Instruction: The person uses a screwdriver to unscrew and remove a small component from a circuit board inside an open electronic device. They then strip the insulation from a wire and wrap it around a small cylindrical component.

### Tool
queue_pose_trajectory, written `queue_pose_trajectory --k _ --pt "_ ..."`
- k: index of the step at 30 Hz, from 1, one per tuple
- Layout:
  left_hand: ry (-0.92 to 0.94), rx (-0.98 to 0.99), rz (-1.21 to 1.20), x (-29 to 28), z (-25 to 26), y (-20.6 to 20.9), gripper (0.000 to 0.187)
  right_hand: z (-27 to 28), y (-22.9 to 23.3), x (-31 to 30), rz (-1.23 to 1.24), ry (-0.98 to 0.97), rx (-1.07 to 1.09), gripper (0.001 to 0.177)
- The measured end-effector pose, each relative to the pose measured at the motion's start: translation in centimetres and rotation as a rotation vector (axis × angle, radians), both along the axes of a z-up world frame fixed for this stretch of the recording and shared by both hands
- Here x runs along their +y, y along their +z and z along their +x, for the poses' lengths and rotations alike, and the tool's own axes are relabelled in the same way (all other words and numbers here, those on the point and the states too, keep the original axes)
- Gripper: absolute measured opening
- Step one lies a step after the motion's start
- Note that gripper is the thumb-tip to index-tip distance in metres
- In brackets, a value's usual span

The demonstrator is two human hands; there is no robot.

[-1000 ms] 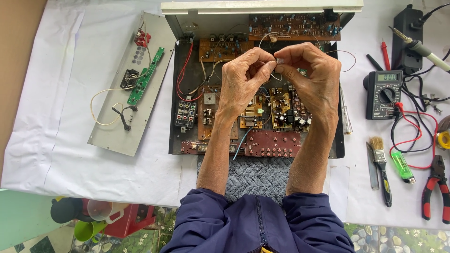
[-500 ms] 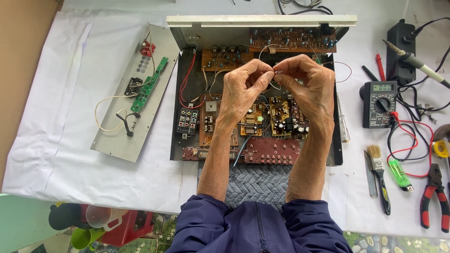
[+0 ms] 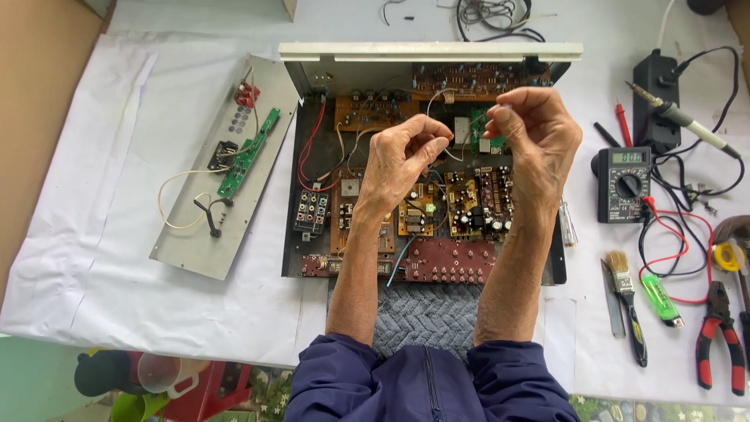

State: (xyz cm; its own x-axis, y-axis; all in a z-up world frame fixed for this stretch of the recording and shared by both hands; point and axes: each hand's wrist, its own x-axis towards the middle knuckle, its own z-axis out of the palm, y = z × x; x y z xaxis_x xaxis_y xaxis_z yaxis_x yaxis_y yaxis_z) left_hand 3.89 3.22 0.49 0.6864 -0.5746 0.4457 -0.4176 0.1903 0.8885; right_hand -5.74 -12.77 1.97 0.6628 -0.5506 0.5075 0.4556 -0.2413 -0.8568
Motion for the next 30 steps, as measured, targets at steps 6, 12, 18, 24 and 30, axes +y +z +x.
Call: queue_pose_trajectory --k 6,12,18,24,30 --pt "-0.005 -0.089 0.175 0.4 -0.3 1.0 0.006 -0.4 -0.2 -0.6 0.072 0.097 0.0 0.019" --pt "0.01 -0.108 0.12 0.1 -0.7 1.4 0.004 -0.2 -1.3 -1.6 0.38 0.284 -0.035 0.011" --pt "-0.003 -0.166 0.121 0.3 -1.1 1.9 0.005 0.0 -2.5 -2.3 0.546 0.419 -0.076 0.012" --pt "-0.107 -0.197 0.046 0.0 -1.7 2.6 0.013 0.5 -4.1 -2.9 0.555 0.335 -0.168 0.02" --pt "-0.09 -0.265 0.034 -0.1 -1.5 2.0 0.012 0.1 -7.2 -4.3 0.549 0.28 -0.234 0.018"
